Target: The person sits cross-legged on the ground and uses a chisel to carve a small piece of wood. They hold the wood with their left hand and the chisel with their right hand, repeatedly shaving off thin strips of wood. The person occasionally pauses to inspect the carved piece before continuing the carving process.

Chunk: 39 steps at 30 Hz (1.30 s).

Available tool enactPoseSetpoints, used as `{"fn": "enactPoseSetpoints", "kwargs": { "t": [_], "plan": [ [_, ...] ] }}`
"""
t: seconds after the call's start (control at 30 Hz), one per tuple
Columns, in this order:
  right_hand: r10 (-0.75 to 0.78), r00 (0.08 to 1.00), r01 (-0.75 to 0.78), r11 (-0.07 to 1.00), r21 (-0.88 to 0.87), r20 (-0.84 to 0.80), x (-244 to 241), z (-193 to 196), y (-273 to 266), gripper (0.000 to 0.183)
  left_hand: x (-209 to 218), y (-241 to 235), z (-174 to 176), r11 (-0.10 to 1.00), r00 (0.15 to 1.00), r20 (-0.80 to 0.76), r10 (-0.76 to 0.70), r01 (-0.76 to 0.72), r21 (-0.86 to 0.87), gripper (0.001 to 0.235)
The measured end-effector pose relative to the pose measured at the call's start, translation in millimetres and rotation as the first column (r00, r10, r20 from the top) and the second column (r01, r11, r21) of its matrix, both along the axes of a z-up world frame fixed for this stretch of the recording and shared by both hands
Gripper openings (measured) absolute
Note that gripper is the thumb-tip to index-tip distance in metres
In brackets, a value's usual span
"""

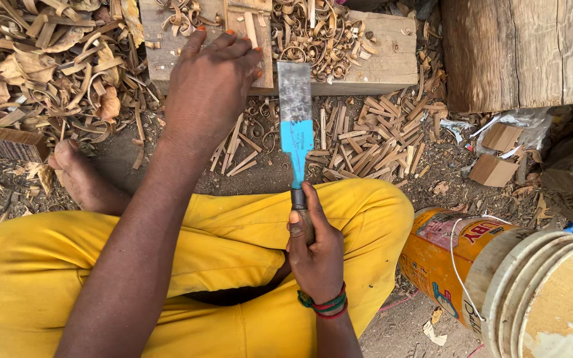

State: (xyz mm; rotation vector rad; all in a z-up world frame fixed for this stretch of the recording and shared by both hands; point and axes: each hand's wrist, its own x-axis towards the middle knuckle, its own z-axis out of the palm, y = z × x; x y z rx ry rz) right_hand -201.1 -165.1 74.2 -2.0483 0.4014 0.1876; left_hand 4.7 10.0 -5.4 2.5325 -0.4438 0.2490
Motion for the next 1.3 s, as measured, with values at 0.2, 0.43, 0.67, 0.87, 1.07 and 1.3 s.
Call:
{"fn": "enactPoseSetpoints", "kwargs": {
  "t": [0.2, 0.43, 0.67, 0.87, 1.07, 1.3],
  "plan": [
    [0.095, 0.992, -0.107, 0.982, -0.156, -0.085, 6.9, 9.4, 3.5, 0.05, 1.5, 9.3, 7.4, 0.998, 0.999, 0.0, -0.048, 0.048, -0.033, 0.023],
    [0.199, 0.98, -0.195, 0.966, -0.172, 0.002, 4.1, 15.1, 6.3, 0.058, 3.5, 13.7, -2.5, 0.998, 0.999, 0.046, -0.023, 0.026, -0.065, 0.024],
    [0.203, 0.979, -0.197, 0.957, -0.213, 0.009, -1.1, 16.2, 7.2, 0.052, 1.5, 14.8, -3.2, 0.996, 0.999, 0.012, 0.04, -0.039, -0.081, 0.025],
    [0.193, 0.98, -0.2, 0.964, -0.176, -0.056, -3.7, 21.0, 8.7, 0.053, -3.0, 10.8, -0.1, 0.997, 0.997, 0.037, 0.071, -0.072, 0.022, 0.038],
    [0.226, 0.973, -0.23, 0.959, -0.168, -0.042, -1.2, 26.8, 13.2, 0.052, -0.9, 4.8, -12.4, 0.993, 0.992, 0.072, 0.101, -0.104, 0.047, 0.04],
    [0.254, 0.967, -0.251, 0.953, -0.168, -0.002, 0.2, 29.5, 16.1, 0.05, -2.7, 4.5, -13.0, 0.995, 0.992, 0.073, 0.103, -0.103, -0.005, 0.042]
  ]
}}
